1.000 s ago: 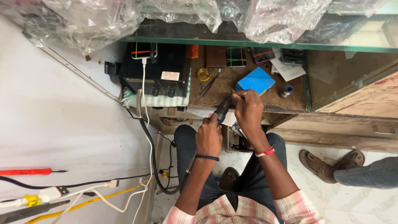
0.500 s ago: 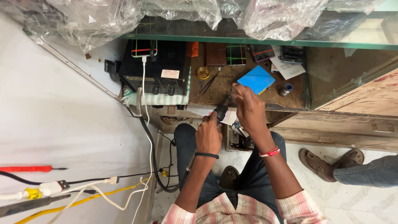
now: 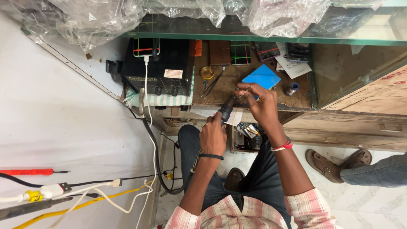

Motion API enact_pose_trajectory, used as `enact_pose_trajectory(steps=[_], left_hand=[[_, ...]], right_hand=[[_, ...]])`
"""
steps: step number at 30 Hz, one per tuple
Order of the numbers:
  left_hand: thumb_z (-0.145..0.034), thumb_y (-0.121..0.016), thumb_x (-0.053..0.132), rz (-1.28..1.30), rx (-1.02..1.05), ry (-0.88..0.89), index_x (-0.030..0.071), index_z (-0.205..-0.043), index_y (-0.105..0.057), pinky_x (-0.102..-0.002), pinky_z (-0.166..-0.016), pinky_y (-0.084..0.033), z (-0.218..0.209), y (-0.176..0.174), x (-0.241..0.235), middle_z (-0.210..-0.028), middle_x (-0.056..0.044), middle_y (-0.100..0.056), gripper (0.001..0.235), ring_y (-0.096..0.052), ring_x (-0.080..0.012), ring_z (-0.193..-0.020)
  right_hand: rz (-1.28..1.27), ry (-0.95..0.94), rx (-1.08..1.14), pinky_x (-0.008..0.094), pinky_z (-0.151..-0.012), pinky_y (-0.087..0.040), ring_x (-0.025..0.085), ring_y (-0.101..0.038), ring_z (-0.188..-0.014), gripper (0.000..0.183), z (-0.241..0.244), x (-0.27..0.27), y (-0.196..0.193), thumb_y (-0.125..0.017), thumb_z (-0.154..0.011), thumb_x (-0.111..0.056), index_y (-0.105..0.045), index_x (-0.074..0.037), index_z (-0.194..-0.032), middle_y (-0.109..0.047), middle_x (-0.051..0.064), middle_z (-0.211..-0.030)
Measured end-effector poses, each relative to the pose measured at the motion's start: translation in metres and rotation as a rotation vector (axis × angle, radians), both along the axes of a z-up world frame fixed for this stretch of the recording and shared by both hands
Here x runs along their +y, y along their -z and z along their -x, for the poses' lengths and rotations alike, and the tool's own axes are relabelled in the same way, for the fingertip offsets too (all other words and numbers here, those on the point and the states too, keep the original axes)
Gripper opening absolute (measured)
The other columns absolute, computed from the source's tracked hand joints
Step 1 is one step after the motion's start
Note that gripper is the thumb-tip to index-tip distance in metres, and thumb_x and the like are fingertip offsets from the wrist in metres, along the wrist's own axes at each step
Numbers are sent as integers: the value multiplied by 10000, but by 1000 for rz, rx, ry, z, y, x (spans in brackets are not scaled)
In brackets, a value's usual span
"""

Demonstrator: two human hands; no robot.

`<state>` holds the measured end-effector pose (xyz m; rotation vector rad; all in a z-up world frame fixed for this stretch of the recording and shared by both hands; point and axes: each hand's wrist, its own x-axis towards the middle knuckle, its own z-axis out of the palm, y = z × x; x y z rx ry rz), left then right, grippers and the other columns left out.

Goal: The person sits on the floor and uses a heat gun and tweezers to work on a small electronic component. They repeatedly apply heat and adjust the component with tweezers, occasionally pausing to reposition the tools.

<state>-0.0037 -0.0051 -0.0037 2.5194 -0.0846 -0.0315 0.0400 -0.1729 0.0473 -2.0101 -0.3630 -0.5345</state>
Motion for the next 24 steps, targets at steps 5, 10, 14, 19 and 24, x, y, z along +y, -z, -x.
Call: enact_pose_trajectory(steps=[5,10,14,19,24], left_hand=[[-888,-705,67,20,4,-14,5,-1301,-603,-483,-695,-607,-1,-2,-1,-1038,-289,-692,430,-733,-420,-881],[-885,-701,55,21,-14,-17,4,-1289,-611,-478,-696,-611,2,-2,-1,-1079,-284,-682,417,-730,-423,-894],[-881,-708,65,39,-13,-37,6,-1260,-621,-481,-686,-611,1,-1,-4,-1100,-268,-681,393,-728,-423,-896],[-860,-716,36,36,-46,-51,-14,-1297,-598,-469,-691,-619,2,3,-5,-1109,-284,-670,456,-730,-423,-891],[-867,-709,33,44,-71,-48,-4,-1276,-610,-480,-717,-609,5,2,-5,-1107,-269,-675,422,-725,-429,-898]], right_hand=[[-44,61,-36,266,-822,-608,155,-777,-903,138,5,6,7,-646,-949,56,-763,23,-1014,-794,103,-1001],[-63,203,-78,261,-681,-566,126,-734,-762,55,4,17,13,-703,-965,38,-750,13,-979,-785,92,-937],[-130,337,-108,267,-639,-526,118,-695,-698,52,3,28,14,-693,-964,43,-737,17,-955,-766,93,-883],[-196,456,-163,261,-631,-501,110,-646,-684,75,4,43,18,-681,-975,38,-683,34,-900,-741,104,-850],[-224,484,-165,261,-648,-500,105,-628,-688,129,2,43,15,-650,-999,49,-644,41,-870,-717,110,-829]])
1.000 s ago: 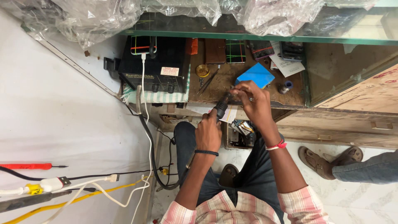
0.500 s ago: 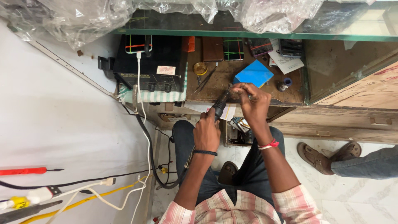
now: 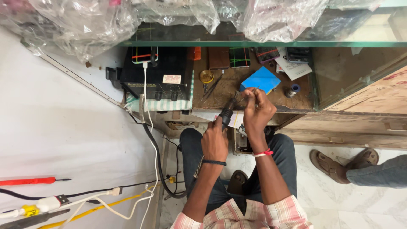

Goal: The person sits on the floor and uses a heat gun and tweezers to work on a small electronic component. They repeatedly apply heat and adjust the component with tweezers, occasionally pausing to reposition the tools.

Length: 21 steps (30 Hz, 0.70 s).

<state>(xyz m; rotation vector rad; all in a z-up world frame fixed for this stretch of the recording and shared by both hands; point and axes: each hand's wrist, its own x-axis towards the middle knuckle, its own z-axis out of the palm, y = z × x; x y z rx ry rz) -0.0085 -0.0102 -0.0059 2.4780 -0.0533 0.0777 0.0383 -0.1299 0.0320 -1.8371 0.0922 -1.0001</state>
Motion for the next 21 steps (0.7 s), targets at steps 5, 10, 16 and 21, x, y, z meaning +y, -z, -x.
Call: enact_pose_trajectory(steps=[5,10,16,21], left_hand=[[-893,-713,82,-22,32,-4,8,-1261,-612,-484,-712,-603,0,0,-1,-1105,-264,-675,390,-719,-429,-906],[-891,-714,85,-22,65,-7,13,-1276,-609,-483,-718,-606,-3,-3,-2,-1096,-265,-679,405,-724,-419,-907],[-857,-737,79,8,29,-8,0,-1275,-611,-502,-730,-593,-1,-2,1,-1076,-268,-682,444,-716,-435,-905],[-857,-746,80,3,29,-8,8,-1261,-622,-512,-719,-583,-3,-3,2,-1064,-258,-692,429,-714,-439,-896]], right_hand=[[79,-65,-28,263,-709,-537,129,-721,-802,75,11,-6,3,-665,-1008,12,-660,28,-935,-753,115,-917],[118,-163,126,295,-666,-528,191,-723,-746,61,13,-25,-5,-719,-975,-15,-700,24,-932,-762,128,-897],[199,-325,165,306,-716,-560,206,-762,-813,37,12,-40,-12,-717,-914,12,-736,7,-944,-772,122,-937],[234,-376,192,320,-707,-531,221,-725,-797,27,7,-39,-19,-738,-885,25,-734,3,-901,-757,118,-891]])
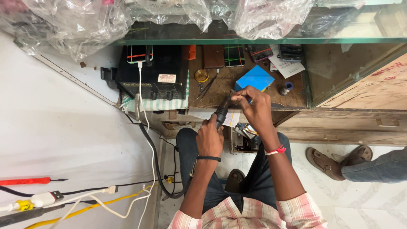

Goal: The person sits on the floor and uses a heat gun and tweezers to work on a small electronic component. They repeatedly apply heat and adjust the component with tweezers, occasionally pausing to reposition the tools.

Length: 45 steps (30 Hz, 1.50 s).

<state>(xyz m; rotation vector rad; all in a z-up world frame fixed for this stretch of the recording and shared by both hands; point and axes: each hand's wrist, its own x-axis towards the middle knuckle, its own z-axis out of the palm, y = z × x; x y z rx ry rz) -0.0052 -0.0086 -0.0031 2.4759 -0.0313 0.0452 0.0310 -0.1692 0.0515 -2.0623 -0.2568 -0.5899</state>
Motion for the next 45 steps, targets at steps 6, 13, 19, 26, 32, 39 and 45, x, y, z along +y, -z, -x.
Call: enact_pose_trajectory(steps=[6,13,19,26,32,39,45], left_hand=[[-860,-749,86,-14,23,7,1,-1269,-613,-474,-687,-610,-2,1,0,-1068,-267,-686,439,-729,-415,-880],[-859,-745,76,-28,15,-4,3,-1282,-607,-473,-690,-610,-2,3,-1,-1078,-271,-686,451,-730,-419,-889],[-844,-752,77,-32,19,2,10,-1279,-596,-485,-708,-607,0,9,0,-1083,-263,-682,467,-722,-424,-902],[-891,-767,183,182,-26,26,33,-1117,-599,-401,-604,-576,-1,20,8,-935,-161,-714,319,-712,-273,-726],[-946,-741,305,952,194,324,51,-1013,-546,-259,-515,-484,30,4,33,-818,-40,-643,328,-563,-72,-597],[-943,-754,345,1022,334,487,32,-1080,-587,-248,-532,-449,64,-18,38,-812,-25,-619,381,-542,-57,-618],[-919,-750,448,995,296,457,30,-1020,-589,-242,-510,-431,73,-22,38,-753,-23,-622,460,-528,-59,-581]], right_hand=[[10,-7,-108,348,-711,-505,245,-667,-775,60,-1,0,4,-758,-849,27,-707,6,-871,-737,114,-863],[-107,194,-163,327,-651,-496,201,-643,-702,240,-3,19,32,-742,-899,34,-525,37,-796,-621,131,-774],[-211,259,-51,282,-596,-454,119,-561,-656,316,-13,2,34,-791,-954,-81,-536,-10,-782,-634,62,-732],[-449,213,13,238,-569,-511,95,-678,-732,186,12,-28,27,-611,-1093,-194,-579,-70,-958,-709,27,-881],[-1004,-80,213,206,-471,-354,61,-459,-555,219,62,-31,25,-505,-1118,-284,-586,-81,-1098,-587,10,-860],[-770,-170,408,219,-592,-326,42,-396,-665,253,94,-25,5,-642,-1043,-200,-733,18,-1132,-498,-3,-827],[-686,-191,312,247,-752,-454,80,-577,-884,184,93,-21,-9,-713,-975,-140,-741,19,-887,-660,35,-1041]])
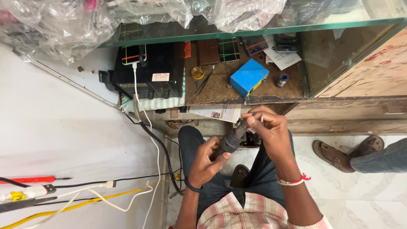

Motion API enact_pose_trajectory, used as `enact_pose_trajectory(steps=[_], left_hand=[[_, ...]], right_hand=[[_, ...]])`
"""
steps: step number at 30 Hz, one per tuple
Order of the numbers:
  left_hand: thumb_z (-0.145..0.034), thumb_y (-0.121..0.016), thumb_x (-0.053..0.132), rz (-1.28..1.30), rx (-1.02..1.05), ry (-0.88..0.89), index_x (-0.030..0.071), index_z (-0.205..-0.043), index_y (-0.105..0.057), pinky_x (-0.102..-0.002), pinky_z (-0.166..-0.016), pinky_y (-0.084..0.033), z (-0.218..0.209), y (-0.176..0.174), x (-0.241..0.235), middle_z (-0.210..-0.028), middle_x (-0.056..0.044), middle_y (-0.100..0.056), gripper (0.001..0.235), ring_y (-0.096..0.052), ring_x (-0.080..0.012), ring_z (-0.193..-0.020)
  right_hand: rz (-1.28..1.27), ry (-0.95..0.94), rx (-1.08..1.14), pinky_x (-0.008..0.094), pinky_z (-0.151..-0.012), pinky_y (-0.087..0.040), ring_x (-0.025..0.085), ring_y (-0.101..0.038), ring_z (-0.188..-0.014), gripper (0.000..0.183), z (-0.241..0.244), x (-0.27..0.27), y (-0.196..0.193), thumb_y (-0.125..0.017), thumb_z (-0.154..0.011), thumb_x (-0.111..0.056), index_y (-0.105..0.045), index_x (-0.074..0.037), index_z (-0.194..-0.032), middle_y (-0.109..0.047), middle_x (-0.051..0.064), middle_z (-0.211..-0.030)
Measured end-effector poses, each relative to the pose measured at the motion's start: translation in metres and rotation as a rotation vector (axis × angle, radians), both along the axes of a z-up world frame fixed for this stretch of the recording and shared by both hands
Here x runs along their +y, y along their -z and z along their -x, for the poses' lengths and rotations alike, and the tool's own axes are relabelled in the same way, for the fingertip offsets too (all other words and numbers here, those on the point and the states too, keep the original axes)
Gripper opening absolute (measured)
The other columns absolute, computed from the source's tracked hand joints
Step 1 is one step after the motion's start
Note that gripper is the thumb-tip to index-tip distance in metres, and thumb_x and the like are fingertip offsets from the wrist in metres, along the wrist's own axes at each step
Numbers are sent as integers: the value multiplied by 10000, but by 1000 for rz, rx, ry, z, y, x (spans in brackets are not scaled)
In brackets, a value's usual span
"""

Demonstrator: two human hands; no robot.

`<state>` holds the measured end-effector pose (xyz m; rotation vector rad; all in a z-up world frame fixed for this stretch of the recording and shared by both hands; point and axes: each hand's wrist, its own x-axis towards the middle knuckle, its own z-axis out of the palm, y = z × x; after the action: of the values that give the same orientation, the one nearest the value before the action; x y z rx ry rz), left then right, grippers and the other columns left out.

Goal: The person sits on the floor and uses a heat gun and tweezers to work on a small electronic component. They repeatedly apply heat and adjust the component with tweezers, occasionally pausing to reposition the tools.

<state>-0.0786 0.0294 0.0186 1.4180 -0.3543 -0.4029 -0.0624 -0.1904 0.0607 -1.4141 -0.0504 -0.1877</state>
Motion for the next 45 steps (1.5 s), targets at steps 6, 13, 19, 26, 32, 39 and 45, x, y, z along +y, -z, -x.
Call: enact_pose_trajectory(steps=[6,13,19,26,32,39,45], left_hand=[[-990,-754,479,-24,-267,-56,25,-1054,-601,-248,-641,-492,-4,3,-1,-855,-36,-664,483,-587,-73,-741],[-924,-731,433,2,59,19,31,-1066,-595,-249,-509,-443,-1,3,-12,-781,-38,-644,447,-536,-69,-582],[-1032,-650,404,188,58,58,42,-1157,-586,-254,-575,-485,6,1,-12,-879,-46,-664,388,-568,-67,-651],[-993,-643,445,82,46,33,48,-1201,-590,-241,-533,-459,12,-5,-11,-849,-36,-679,452,-519,-52,-610],[-975,-661,524,-66,-97,-1,32,-1077,-613,-275,-602,-495,20,-13,-15,-806,-57,-722,505,-612,-84,-680],[-964,-643,580,-250,-232,14,4,-891,-569,-335,-621,-523,33,-30,-16,-741,-94,-711,585,-707,-149,-697],[-966,-626,593,-328,-277,-14,-6,-890,-564,-370,-547,-440,39,-37,-15,-671,-114,-623,607,-577,-172,-582]], right_hand=[[34,0,-14,256,-784,-472,89,-595,-915,171,2,-6,1,-718,-964,-138,-723,14,-884,-663,31,-1039],[-64,59,100,220,-649,-360,56,-437,-746,232,12,-2,5,-604,-1084,-179,-728,-15,-1189,-528,1,-863],[-210,-23,232,232,-546,-378,62,-437,-630,364,26,-14,28,-400,-1087,-230,-626,-47,-1304,-562,-45,-858],[285,16,571,226,-504,-354,55,-432,-564,382,86,-35,150,-526,-1021,-273,-658,-156,-1360,-538,-29,-728],[-180,83,873,248,-458,-289,74,-352,-509,373,146,-41,208,-532,-1025,-283,-691,-85,-1299,-532,-4,-735],[21,220,443,222,-545,-357,61,-436,-616,316,120,-54,118,-554,-1023,-202,-703,-27,-1241,-562,-19,-786],[169,238,-1,206,-624,-369,52,-482,-754,173,109,-39,29,-691,-966,-60,-726,29,-1110,-585,10,-921]])
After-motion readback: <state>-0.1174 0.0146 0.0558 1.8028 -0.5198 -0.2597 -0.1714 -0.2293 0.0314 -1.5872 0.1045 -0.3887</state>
